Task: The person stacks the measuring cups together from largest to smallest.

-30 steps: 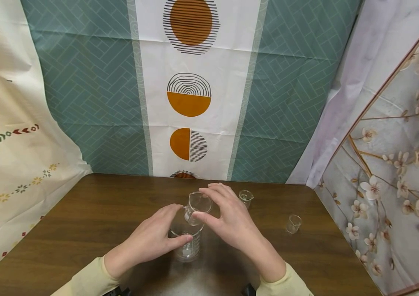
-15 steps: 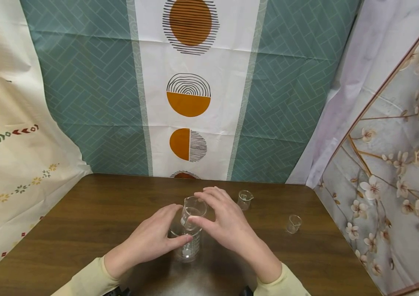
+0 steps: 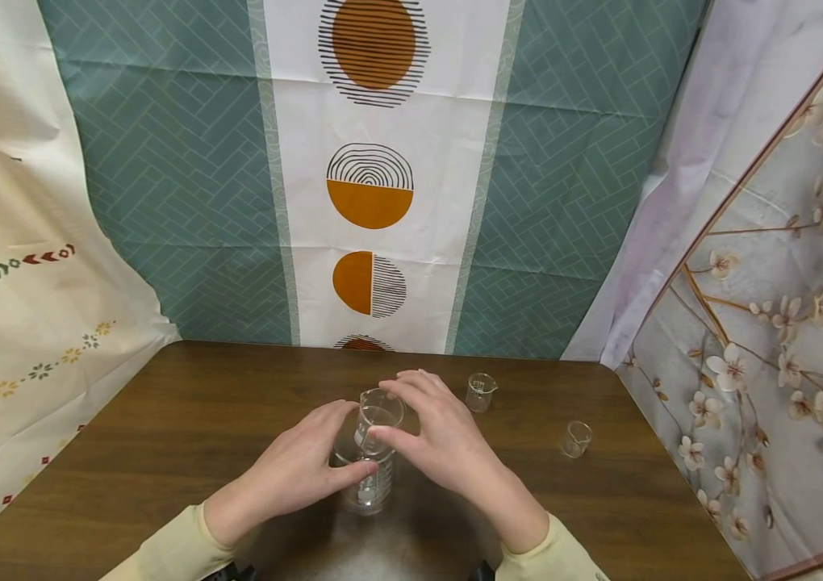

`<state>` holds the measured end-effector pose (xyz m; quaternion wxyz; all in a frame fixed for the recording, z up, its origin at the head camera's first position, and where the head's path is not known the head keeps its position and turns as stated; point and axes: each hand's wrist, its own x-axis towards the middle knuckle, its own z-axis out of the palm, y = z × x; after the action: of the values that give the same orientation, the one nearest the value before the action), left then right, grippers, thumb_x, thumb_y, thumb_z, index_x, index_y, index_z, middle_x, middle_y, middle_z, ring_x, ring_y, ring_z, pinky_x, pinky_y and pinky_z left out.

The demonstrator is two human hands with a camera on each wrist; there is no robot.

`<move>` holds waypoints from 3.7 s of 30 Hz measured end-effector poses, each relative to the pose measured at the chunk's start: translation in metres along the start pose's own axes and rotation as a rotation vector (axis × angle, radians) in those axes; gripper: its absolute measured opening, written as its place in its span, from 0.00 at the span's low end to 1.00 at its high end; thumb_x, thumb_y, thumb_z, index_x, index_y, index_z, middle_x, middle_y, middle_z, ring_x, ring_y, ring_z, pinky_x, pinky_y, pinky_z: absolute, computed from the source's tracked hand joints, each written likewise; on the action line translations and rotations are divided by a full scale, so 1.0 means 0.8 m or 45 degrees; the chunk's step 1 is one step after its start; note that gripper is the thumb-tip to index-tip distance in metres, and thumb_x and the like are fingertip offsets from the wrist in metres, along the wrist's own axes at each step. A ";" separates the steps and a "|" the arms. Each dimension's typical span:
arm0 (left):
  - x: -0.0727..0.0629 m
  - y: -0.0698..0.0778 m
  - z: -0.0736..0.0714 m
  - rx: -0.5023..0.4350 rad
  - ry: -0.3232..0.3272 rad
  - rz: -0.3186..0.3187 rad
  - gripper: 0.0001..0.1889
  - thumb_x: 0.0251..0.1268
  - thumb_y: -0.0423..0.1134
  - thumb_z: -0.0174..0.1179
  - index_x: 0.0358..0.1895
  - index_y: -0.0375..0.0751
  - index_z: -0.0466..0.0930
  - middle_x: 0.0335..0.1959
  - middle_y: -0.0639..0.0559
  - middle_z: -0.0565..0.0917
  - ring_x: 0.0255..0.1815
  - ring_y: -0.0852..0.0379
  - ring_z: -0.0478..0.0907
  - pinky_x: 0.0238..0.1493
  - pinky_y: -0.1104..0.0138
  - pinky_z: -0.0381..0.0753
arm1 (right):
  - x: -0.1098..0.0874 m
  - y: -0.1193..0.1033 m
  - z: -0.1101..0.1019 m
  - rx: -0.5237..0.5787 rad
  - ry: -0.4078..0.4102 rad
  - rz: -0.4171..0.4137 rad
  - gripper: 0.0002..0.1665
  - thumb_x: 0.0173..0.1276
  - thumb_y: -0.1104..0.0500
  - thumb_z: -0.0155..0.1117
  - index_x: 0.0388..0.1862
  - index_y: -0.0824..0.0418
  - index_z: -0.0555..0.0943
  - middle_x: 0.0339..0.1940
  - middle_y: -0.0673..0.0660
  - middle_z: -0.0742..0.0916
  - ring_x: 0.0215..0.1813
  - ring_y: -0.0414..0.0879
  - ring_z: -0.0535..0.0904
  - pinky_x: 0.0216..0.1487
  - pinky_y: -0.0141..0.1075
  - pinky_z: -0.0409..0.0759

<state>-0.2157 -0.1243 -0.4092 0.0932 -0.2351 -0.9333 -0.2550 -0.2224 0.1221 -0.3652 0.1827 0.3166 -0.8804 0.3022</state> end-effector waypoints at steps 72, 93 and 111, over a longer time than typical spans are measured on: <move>-0.002 -0.004 0.000 -0.019 -0.014 0.000 0.49 0.68 0.72 0.71 0.76 0.35 0.74 0.73 0.41 0.79 0.73 0.43 0.78 0.68 0.44 0.82 | -0.002 0.009 0.023 0.012 -0.177 0.070 0.35 0.70 0.42 0.82 0.70 0.55 0.86 0.75 0.55 0.83 0.83 0.61 0.70 0.78 0.63 0.71; -0.002 -0.004 0.000 -0.031 -0.034 -0.011 0.50 0.68 0.72 0.71 0.77 0.33 0.73 0.75 0.39 0.78 0.76 0.41 0.76 0.70 0.43 0.81 | -0.002 0.011 0.026 -0.009 -0.212 0.063 0.33 0.71 0.43 0.82 0.69 0.55 0.87 0.74 0.56 0.83 0.82 0.63 0.70 0.78 0.64 0.71; -0.003 -0.003 -0.002 -0.032 -0.043 -0.012 0.50 0.68 0.72 0.70 0.77 0.33 0.73 0.76 0.38 0.77 0.77 0.40 0.75 0.71 0.43 0.80 | 0.001 0.012 0.027 -0.035 -0.250 0.050 0.33 0.72 0.42 0.81 0.70 0.55 0.86 0.76 0.57 0.82 0.83 0.63 0.70 0.77 0.65 0.72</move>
<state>-0.2146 -0.1277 -0.4094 0.0733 -0.2359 -0.9325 -0.2633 -0.2322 0.1141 -0.3850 0.0938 0.3248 -0.9042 0.2611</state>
